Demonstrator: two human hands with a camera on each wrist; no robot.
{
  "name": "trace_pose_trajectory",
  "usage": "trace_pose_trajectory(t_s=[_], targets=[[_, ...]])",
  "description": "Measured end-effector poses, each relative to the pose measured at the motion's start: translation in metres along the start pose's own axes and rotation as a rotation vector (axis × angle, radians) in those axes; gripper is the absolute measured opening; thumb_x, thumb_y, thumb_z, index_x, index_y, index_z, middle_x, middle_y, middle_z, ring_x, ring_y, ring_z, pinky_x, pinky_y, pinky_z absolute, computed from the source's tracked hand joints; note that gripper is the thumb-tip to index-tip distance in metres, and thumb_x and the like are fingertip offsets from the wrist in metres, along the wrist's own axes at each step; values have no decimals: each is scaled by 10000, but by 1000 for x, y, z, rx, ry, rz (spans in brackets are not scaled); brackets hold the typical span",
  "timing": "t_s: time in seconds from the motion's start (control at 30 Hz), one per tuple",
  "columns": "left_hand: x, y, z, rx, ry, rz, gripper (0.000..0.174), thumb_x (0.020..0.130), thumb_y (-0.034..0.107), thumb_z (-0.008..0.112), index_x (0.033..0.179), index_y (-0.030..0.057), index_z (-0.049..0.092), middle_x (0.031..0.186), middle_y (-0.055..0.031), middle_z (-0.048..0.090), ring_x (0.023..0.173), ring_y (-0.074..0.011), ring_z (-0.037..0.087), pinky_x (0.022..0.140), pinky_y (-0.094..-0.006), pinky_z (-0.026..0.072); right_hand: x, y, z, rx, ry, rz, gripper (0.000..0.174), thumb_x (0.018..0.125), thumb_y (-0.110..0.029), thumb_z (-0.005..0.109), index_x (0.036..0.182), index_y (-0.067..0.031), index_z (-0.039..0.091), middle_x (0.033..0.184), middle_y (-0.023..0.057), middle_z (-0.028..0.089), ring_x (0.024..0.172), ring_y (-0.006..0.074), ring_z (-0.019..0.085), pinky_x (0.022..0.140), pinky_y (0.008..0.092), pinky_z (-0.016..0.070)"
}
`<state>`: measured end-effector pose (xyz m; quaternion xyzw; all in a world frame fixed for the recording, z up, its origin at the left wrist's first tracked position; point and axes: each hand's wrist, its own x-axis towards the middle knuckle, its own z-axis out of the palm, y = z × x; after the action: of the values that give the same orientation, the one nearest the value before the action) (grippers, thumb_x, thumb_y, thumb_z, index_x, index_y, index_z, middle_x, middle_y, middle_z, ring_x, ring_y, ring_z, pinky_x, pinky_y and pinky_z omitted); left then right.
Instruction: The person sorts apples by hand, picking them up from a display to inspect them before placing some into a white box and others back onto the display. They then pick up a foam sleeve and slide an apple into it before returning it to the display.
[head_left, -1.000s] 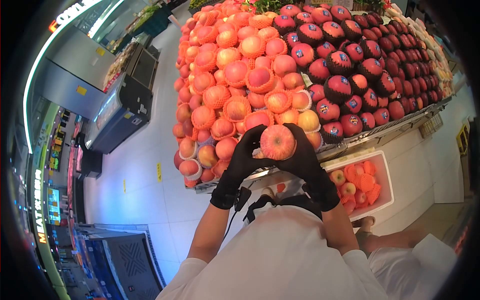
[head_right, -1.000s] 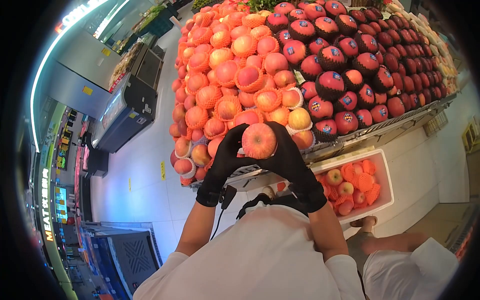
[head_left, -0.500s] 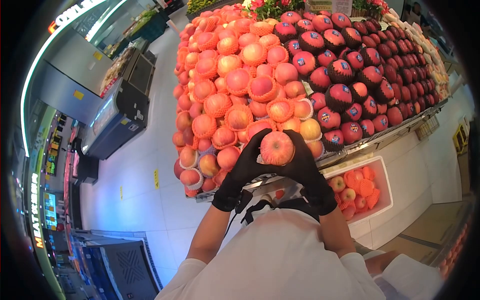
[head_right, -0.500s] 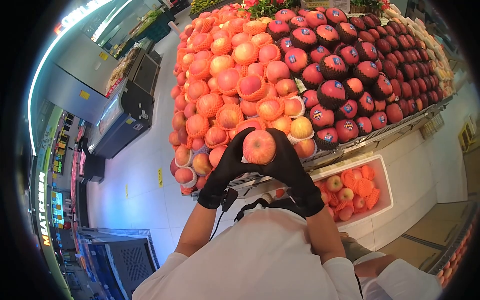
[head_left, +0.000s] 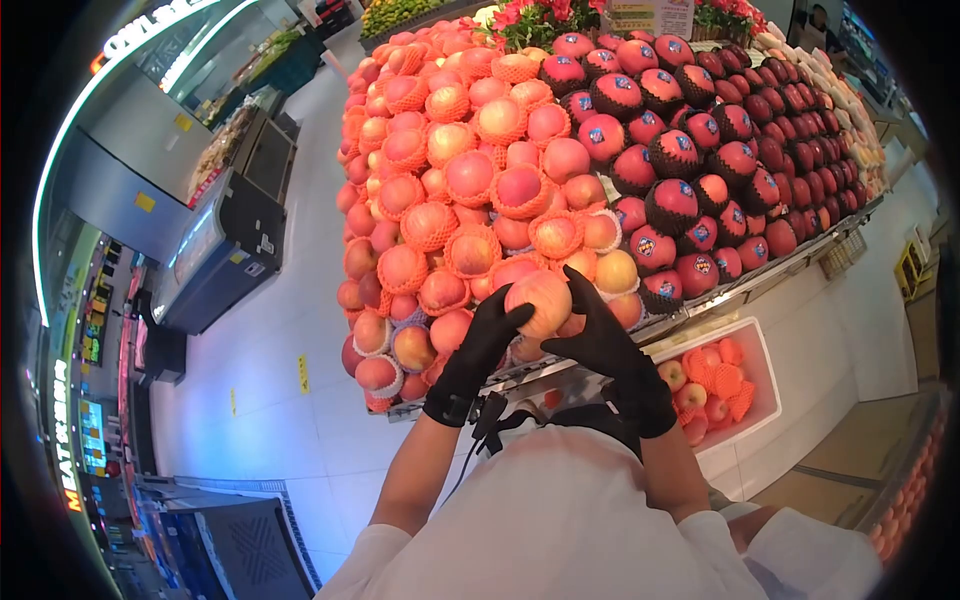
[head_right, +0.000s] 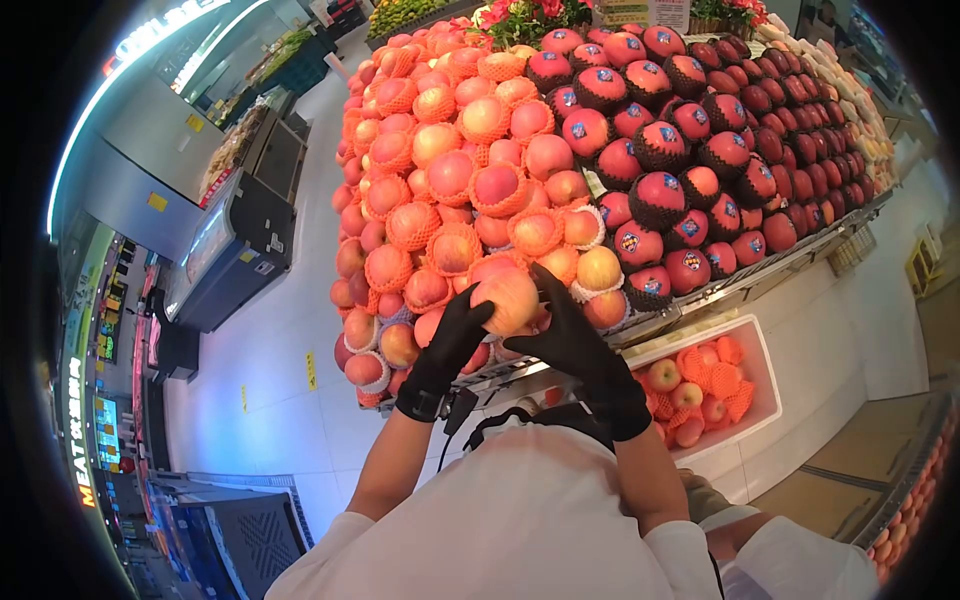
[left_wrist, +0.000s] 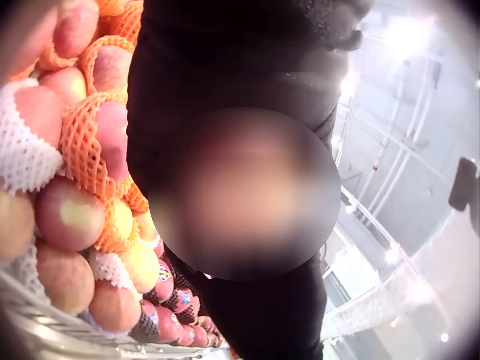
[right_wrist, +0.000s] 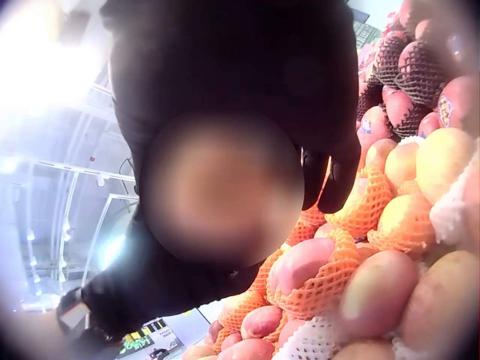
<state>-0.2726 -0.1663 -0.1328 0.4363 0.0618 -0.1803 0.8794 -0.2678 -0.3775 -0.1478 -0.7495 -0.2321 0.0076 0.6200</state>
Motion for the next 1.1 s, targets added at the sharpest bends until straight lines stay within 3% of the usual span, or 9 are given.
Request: trace_pose_trajectory(t_s=[0.03, 0.13, 0.27, 0.43, 0.5, 0.6, 0.83, 1.03, 1.1], targets=[[3, 0, -4, -339, 4, -131, 673, 836, 203, 768, 1393, -26, 466, 1283, -131, 605, 1169, -251, 599, 990, -372, 492, -1, 6, -2, -4, -4, 7, 952, 735, -266, 884, 1470, -19, 332, 1275, 171, 541, 1174, 260, 543, 962, 394, 479], [-5, 28, 9, 992, -18, 440, 590, 885, 244, 707, 1372, 0, 480, 1251, -117, 625, 1185, -314, 584, 1066, -470, 422, -5, 17, -9, -2, -20, 61, 903, 753, -242, 870, 1464, -32, 354, 1245, 150, 557, 1147, 216, 553, 944, 380, 483], [-4, 11, -5, 1890, 114, 885, 378, 908, 227, 668, 1249, 102, 566, 1293, -82, 564, 1242, -279, 523, 1055, -579, 415, -10, 22, -18, 26, -41, 177, 652, 800, -218, 826, 1328, -14, 502, 1123, 108, 619, 1039, 188, 599, 895, 357, 500], [-12, 15, -13, 2591, 123, 1069, 360, 931, 212, 630, 1278, 189, 537, 1363, -37, 508, 1302, -233, 467, 1060, -598, 414, -20, 36, -37, -113, -94, 333, 332, 858, -280, 743, 1004, 8, 666, 891, 129, 673, 845, 217, 658, 770, 357, 522], [-11, 15, -11, 2894, 156, 1085, 417, 931, 230, 635, 1323, 189, 499, 1397, -37, 472, 1318, -241, 447, 1068, -609, 406, -22, 46, -47, -188, -286, 473, 317, 880, -274, 711, 1030, 5, 683, 1024, 109, 663, 959, 188, 634, 864, 342, 509], [-14, 15, -2, 2622, 98, 1114, 586, 891, 257, 708, 1381, 122, 416, 1416, -63, 406, 1318, -239, 416, 1007, -534, 497, -69, 6, -60, -83, -161, 193, 373, 903, -307, 653, 1094, 12, 683, 1120, 98, 659, 1072, 176, 614, 953, 324, 483], [-15, 21, 17, 3240, 146, 1441, 504, 861, 305, 714, 1307, 159, 529, 1339, -53, 511, 1254, -276, 497, 1003, -612, 414, -146, 80, -86, 659, 238, 548, 261, 897, -199, 611, 1078, -24, 678, 1026, 30, 656, 963, 147, 612, 884, 286, 481], [-13, -2, -8, 2713, 3, 1034, 520, 879, 306, 708, 1331, 148, 506, 1395, -36, 486, 1287, -239, 484, 1016, -531, 414, -222, 163, -112, 685, 651, 740, 163, 888, -209, 648, 996, -90, 675, 875, -7, 648, 800, 112, 600, 715, 285, 487], [-12, -9, -17, 2625, -3, 963, 525, 885, 306, 706, 1339, 145, 498, 1414, -30, 478, 1298, -227, 480, 1020, -504, 414, -254, 259, -142, 308, 427, 953, 106, 876, -200, 649, 914, -104, 670, 780, 4, 633, 696, 125, 588, 622, 314, 482]])
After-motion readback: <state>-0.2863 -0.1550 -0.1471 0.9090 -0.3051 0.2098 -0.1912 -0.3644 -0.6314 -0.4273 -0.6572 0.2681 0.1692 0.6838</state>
